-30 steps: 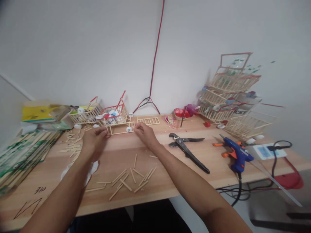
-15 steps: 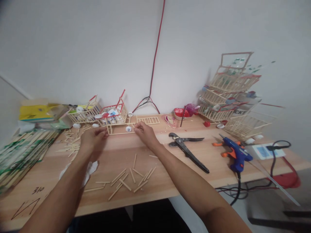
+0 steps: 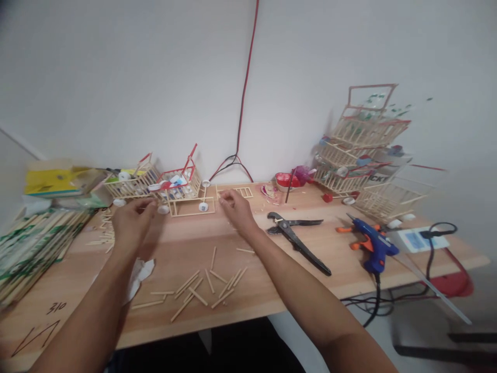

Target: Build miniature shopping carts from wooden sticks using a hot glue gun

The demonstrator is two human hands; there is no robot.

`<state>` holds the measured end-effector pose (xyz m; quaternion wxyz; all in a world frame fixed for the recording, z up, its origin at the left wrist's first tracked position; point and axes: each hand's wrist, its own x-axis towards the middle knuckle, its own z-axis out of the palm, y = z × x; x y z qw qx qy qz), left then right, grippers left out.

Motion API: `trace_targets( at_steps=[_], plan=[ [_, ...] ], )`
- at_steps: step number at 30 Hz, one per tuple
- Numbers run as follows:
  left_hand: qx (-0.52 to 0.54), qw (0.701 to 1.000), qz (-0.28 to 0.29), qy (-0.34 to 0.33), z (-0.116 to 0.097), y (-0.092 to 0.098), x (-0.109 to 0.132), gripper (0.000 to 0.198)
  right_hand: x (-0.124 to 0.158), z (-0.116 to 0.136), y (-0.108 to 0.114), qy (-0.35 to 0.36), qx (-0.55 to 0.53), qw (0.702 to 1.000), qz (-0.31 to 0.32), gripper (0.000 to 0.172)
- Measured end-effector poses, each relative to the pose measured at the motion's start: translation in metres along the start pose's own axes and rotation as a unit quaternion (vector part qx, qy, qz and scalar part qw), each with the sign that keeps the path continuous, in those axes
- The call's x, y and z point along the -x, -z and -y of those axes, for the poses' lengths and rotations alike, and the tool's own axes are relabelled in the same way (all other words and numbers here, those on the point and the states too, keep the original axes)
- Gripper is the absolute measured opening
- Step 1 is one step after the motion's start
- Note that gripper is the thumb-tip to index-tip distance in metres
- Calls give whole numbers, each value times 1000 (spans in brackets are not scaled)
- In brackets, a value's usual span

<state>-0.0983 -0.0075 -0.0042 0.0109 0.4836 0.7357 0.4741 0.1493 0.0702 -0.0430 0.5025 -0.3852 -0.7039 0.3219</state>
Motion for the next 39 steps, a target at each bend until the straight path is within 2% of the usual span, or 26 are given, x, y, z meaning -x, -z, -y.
trace_targets(
  at_steps=[3, 6, 9, 12, 15, 17, 19, 22, 25, 28, 32, 35, 39],
  plan=[
    [50, 997, -43, -42, -11, 1, 6, 31, -5, 3, 10, 3, 10, 999, -40, 19],
    [111, 991, -25, -75, -23, -2, 16, 31, -8, 10, 17, -35, -65, 997, -23, 25],
    [174, 982, 40, -62, -33, -9, 24, 30, -7, 18, 19, -112, -174, 977, 45, 36],
    [233, 962, 137, -28, -44, -19, 34, 33, 0, 26, 15, -153, -248, 950, 117, 40],
    [298, 927, 229, 4, -52, -29, 43, 37, 9, 31, 8, -156, -257, 941, 153, 37],
    [327, 909, 256, 28, -52, -32, 45, 39, 12, 33, 4, -149, -220, 952, 153, 34],
    [321, 921, 217, 40, -45, -31, 39, 38, 13, 35, -1, -132, -172, 967, 136, 30],
    [283, 955, 73, 43, -21, -22, 19, 37, 8, 36, -9, -120, -140, 977, 108, 24],
    [246, 966, 12, 79, 5, -13, -2, 39, -1, 37, -25, -124, -131, 977, 113, 20],
    [197, 974, 18, 108, 19, -11, -10, 37, -9, 38, -46, -88, -72, 990, 88, 14],
    [153, 981, 43, 108, 20, -14, -7, 31, -11, 38, -69, -24, 61, 997, 33, 14],
    [154, 981, 40, 109, 21, -16, -6, 29, -9, 39, -79, -23, 125, 992, 19, 19],
    [162, 979, 31, 117, 23, -17, -9, 26, -5, 42, -87, -44, 147, 988, 10, 19]
  ],
)
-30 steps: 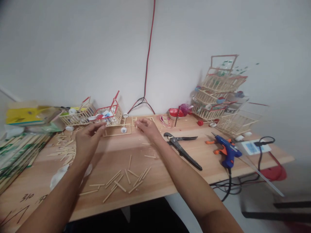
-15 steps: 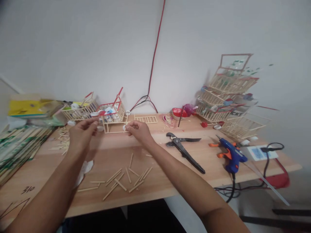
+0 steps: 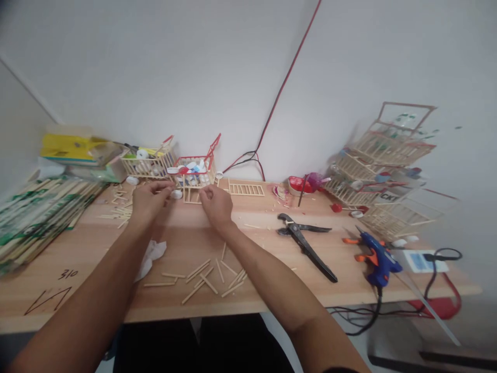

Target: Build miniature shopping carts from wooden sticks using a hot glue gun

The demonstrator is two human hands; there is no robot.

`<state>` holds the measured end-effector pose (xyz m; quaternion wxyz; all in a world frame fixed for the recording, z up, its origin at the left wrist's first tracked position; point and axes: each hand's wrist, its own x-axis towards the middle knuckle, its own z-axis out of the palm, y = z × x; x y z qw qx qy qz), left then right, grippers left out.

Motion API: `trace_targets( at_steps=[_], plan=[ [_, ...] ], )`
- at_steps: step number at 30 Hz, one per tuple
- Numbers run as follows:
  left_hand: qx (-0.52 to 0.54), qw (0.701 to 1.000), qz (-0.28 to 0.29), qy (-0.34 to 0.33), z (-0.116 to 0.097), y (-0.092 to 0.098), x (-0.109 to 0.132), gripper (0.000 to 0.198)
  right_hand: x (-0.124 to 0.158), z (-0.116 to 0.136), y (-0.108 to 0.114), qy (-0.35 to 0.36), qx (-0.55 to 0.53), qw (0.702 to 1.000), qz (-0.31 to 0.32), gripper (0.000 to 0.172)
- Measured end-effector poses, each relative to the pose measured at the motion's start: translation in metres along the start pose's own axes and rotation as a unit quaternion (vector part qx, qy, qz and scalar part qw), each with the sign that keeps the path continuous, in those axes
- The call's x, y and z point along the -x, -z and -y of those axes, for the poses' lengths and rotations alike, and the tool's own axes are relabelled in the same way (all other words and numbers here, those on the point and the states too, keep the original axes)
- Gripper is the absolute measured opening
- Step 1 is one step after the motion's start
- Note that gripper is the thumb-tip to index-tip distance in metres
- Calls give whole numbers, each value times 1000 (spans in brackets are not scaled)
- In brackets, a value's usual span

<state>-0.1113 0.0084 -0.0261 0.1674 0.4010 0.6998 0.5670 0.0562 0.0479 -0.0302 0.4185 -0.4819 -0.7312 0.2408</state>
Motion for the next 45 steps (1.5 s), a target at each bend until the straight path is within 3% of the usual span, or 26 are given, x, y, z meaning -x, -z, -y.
trace_targets(
  at_steps=[16, 28, 45],
  plan=[
    [6, 1000, -2, 14, 2, 0, -2, 21, -2, 0, -19, -4, 40, 999, 5, 19],
    [11, 1000, 13, 17, 1, -1, 0, 22, -1, -4, -21, -8, 61, 998, 17, 21],
    [19, 999, 20, 21, 2, -2, 0, 21, 3, 7, -20, 3, 200, 980, 22, 25]
  ],
)
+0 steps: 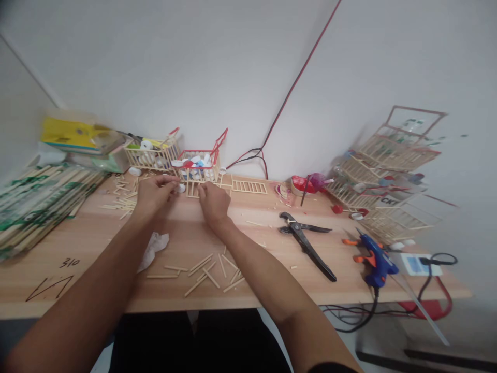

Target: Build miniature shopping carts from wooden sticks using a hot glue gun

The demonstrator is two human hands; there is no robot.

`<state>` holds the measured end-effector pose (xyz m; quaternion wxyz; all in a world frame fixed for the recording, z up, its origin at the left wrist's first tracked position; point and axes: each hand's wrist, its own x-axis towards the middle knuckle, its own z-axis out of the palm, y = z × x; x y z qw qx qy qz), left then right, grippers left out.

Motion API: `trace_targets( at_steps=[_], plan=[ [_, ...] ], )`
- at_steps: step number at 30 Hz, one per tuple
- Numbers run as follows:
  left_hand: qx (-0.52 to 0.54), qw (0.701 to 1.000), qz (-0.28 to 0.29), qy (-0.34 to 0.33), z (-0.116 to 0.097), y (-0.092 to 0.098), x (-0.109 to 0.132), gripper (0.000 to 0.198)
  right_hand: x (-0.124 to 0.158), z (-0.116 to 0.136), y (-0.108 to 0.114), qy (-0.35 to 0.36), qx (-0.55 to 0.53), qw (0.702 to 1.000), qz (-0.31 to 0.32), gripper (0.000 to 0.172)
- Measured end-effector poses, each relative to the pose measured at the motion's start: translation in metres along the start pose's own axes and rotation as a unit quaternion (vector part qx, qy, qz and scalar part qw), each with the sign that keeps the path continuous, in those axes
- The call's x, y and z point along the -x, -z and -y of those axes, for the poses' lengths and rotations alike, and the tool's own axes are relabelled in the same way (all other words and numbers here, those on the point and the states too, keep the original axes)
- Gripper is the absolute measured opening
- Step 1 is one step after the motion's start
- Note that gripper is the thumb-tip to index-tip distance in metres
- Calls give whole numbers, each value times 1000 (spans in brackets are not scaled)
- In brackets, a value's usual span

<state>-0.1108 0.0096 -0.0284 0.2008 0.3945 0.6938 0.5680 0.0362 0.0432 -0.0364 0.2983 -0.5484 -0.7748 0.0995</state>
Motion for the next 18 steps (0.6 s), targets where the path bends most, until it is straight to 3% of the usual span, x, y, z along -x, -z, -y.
trace_targets(
  at_steps=[9, 13, 15, 18],
  plan=[
    [12, 1000, -6, -13, 1, 1, -1, 22, 0, -3, -3, 8, -11, 1000, -9, 24],
    [53, 997, -9, -56, -8, 1, 5, 23, 1, -2, 6, 0, -60, 998, -14, 21],
    [89, 993, 22, -79, -15, 0, 11, 25, 1, -2, 13, 4, -111, 994, -10, 21],
    [140, 978, 130, -83, -25, -4, 20, 33, 1, -5, 23, 17, -192, 981, -7, 23]
  ],
)
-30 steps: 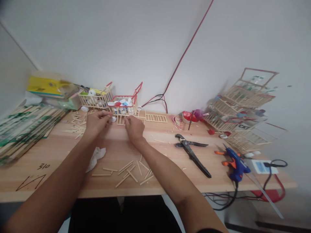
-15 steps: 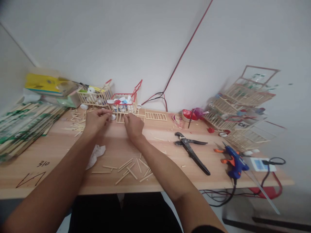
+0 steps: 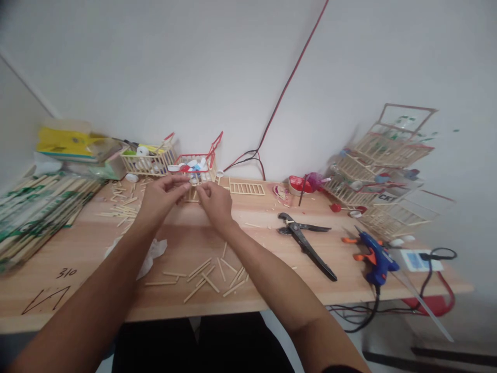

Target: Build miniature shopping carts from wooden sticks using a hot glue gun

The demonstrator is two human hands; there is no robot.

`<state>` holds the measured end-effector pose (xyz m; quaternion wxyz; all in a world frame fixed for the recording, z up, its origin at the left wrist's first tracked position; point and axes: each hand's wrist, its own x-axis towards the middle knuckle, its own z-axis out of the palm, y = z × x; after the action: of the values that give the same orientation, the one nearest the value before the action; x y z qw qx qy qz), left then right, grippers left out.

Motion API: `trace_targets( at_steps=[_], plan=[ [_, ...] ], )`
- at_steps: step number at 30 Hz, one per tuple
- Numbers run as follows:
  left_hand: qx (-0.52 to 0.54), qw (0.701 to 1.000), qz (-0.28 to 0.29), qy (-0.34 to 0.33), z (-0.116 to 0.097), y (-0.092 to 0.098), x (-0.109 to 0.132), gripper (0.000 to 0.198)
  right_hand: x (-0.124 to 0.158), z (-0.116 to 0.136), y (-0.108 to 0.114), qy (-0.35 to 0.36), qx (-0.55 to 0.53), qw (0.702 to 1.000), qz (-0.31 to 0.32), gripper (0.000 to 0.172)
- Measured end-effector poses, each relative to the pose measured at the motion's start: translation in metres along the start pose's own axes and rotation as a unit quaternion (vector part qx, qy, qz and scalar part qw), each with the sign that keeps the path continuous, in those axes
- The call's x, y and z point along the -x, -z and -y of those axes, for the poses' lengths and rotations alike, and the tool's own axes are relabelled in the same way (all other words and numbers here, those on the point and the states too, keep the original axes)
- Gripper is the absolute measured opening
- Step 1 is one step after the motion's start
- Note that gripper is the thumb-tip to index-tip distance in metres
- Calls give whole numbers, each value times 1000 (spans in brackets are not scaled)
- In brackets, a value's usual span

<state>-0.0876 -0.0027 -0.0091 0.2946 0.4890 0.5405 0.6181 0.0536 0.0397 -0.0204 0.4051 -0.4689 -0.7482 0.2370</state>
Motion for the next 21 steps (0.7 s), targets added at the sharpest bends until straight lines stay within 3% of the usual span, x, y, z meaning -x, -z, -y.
trace_targets(
  at_steps=[2, 5, 10, 13, 15, 18, 21],
  plan=[
    [35, 997, 67, 28, -4, -5, 4, 39, 3, 0, 6, 9, -44, 999, 3, 23],
    [58, 988, 126, 61, -8, -12, 9, 40, 13, -1, 17, 18, -94, 995, 18, 22],
    [47, 981, 185, 30, -18, -20, 15, 34, 29, -1, 45, 48, -109, 993, 11, 19],
    [39, 980, 196, -3, -29, -27, 22, 31, 36, 3, 61, 74, -106, 991, -34, 41],
    [34, 981, 192, -23, -35, -32, 26, 26, 45, 7, 68, 75, -127, 989, 2, 47],
    [60, 989, 129, -37, -41, -36, 28, 20, 64, 12, 81, 55, -106, 989, 84, 20],
    [143, 989, 15, -34, -51, -29, 22, 16, 87, 14, 102, 44, -61, 996, 55, 36]
  ],
)
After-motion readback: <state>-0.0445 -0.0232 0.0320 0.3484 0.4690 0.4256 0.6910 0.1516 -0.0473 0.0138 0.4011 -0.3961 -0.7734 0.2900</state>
